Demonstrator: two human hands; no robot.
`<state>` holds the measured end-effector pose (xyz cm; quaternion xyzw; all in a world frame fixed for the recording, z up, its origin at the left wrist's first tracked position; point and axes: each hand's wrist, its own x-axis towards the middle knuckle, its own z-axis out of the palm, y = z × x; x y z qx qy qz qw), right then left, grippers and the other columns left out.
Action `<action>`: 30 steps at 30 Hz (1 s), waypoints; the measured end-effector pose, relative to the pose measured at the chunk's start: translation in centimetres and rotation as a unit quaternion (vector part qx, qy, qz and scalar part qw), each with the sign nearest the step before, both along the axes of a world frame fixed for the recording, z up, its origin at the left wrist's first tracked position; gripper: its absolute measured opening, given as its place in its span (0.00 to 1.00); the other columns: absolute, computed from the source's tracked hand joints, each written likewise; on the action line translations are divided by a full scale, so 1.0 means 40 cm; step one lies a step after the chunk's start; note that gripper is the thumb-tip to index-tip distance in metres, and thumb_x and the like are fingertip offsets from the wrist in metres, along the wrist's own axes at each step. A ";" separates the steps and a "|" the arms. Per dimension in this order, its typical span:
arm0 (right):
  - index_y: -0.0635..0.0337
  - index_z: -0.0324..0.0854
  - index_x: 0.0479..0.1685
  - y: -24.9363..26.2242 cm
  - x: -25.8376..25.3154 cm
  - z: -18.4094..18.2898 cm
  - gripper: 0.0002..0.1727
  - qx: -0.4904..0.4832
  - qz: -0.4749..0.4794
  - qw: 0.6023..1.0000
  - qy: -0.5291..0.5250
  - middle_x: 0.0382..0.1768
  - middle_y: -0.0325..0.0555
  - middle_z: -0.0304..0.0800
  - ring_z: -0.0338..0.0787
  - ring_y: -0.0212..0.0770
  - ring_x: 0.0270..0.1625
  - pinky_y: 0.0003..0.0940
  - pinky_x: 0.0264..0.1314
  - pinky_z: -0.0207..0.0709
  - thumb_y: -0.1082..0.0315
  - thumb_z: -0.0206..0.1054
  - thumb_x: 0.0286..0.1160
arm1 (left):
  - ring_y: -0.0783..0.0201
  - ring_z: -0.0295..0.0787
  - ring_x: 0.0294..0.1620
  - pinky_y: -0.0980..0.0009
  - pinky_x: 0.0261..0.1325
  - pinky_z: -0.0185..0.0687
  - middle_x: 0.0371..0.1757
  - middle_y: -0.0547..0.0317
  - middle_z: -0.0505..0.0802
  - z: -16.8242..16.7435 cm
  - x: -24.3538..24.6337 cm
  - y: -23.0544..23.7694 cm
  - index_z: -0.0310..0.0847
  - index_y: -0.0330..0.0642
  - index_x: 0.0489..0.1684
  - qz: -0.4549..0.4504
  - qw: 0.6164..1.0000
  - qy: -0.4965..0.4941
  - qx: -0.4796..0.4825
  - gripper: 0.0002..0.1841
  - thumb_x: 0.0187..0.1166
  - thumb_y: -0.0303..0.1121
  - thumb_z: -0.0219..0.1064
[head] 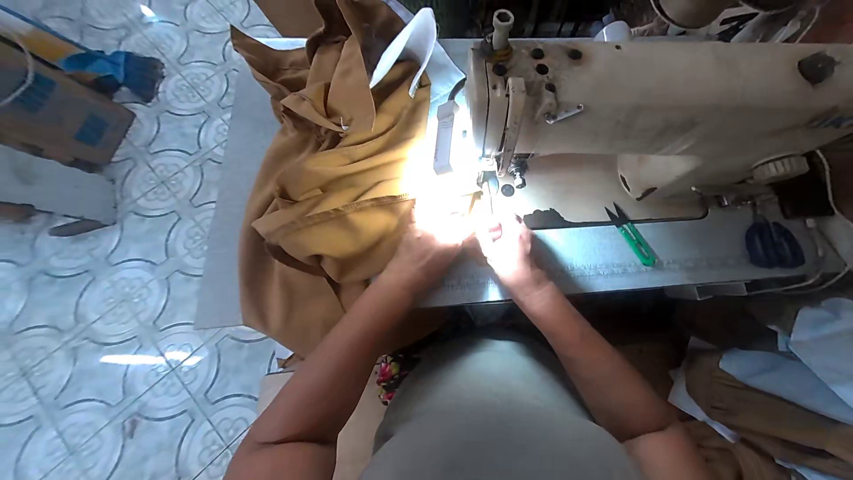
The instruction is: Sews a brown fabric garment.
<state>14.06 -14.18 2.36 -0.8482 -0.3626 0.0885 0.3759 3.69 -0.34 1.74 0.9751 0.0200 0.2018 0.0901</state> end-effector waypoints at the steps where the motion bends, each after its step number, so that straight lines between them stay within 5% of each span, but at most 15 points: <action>1: 0.71 0.84 0.50 0.001 -0.004 0.002 0.14 -0.014 0.002 1.000 0.002 0.44 0.61 0.90 0.93 0.53 0.43 0.49 0.47 0.88 0.66 0.71 0.77 | 0.49 0.89 0.64 0.37 0.76 0.66 0.48 0.54 0.96 0.000 -0.002 -0.004 0.92 0.44 0.42 0.008 1.000 0.001 0.002 0.09 0.80 0.23 0.64; 6: 0.70 0.86 0.45 -0.018 -0.009 -0.021 0.11 0.009 0.002 0.993 -0.114 0.38 0.58 0.91 0.94 0.52 0.40 0.46 0.44 0.89 0.68 0.73 0.73 | 0.47 0.89 0.63 0.38 0.67 0.74 0.47 0.54 0.96 0.002 -0.002 -0.021 0.92 0.44 0.41 0.022 1.000 0.006 0.007 0.07 0.80 0.26 0.66; 11: 0.71 0.87 0.46 -0.031 -0.002 -0.010 0.10 -0.031 -0.005 0.984 -0.174 0.33 0.58 0.91 0.95 0.54 0.34 0.47 0.36 0.88 0.71 0.72 0.72 | 0.40 0.84 0.70 0.19 0.77 0.51 0.52 0.53 0.94 0.019 0.003 -0.035 0.92 0.55 0.56 0.021 0.997 0.071 0.019 0.16 0.79 0.22 0.66; 13: 0.71 0.87 0.48 -0.042 0.006 0.012 0.12 -0.044 0.003 0.990 -0.136 0.35 0.58 0.92 0.95 0.54 0.37 0.49 0.40 0.89 0.72 0.74 0.70 | 0.38 0.81 0.72 0.16 0.76 0.45 0.55 0.52 0.93 0.034 0.004 -0.042 0.91 0.61 0.60 0.026 0.993 0.114 0.029 0.22 0.77 0.20 0.67; 17: 0.68 0.88 0.42 -0.037 0.016 0.027 0.07 -0.026 0.021 0.992 -0.119 0.36 0.56 0.91 0.93 0.52 0.38 0.47 0.41 0.88 0.73 0.74 0.69 | 0.36 0.79 0.72 0.13 0.76 0.36 0.57 0.52 0.92 0.061 0.009 -0.053 0.93 0.63 0.56 0.043 0.985 0.155 0.065 0.21 0.76 0.20 0.68; 22: 0.67 0.90 0.43 -0.021 0.003 0.012 0.07 -0.075 0.057 0.985 -0.144 0.43 0.60 0.93 0.95 0.57 0.47 0.50 0.50 0.89 0.74 0.68 0.75 | 0.31 0.77 0.74 0.12 0.77 0.32 0.59 0.48 0.92 0.086 0.008 -0.064 0.93 0.61 0.53 0.053 0.976 0.198 0.074 0.19 0.76 0.20 0.68; 30: 0.64 0.92 0.39 -0.033 0.004 -0.013 0.05 -0.047 0.065 0.975 -0.208 0.38 0.56 0.93 0.95 0.54 0.45 0.45 0.48 0.89 0.73 0.71 0.72 | 0.31 0.77 0.75 0.11 0.75 0.35 0.58 0.48 0.92 0.072 0.006 -0.060 0.93 0.57 0.52 0.056 0.982 0.163 0.076 0.16 0.77 0.21 0.68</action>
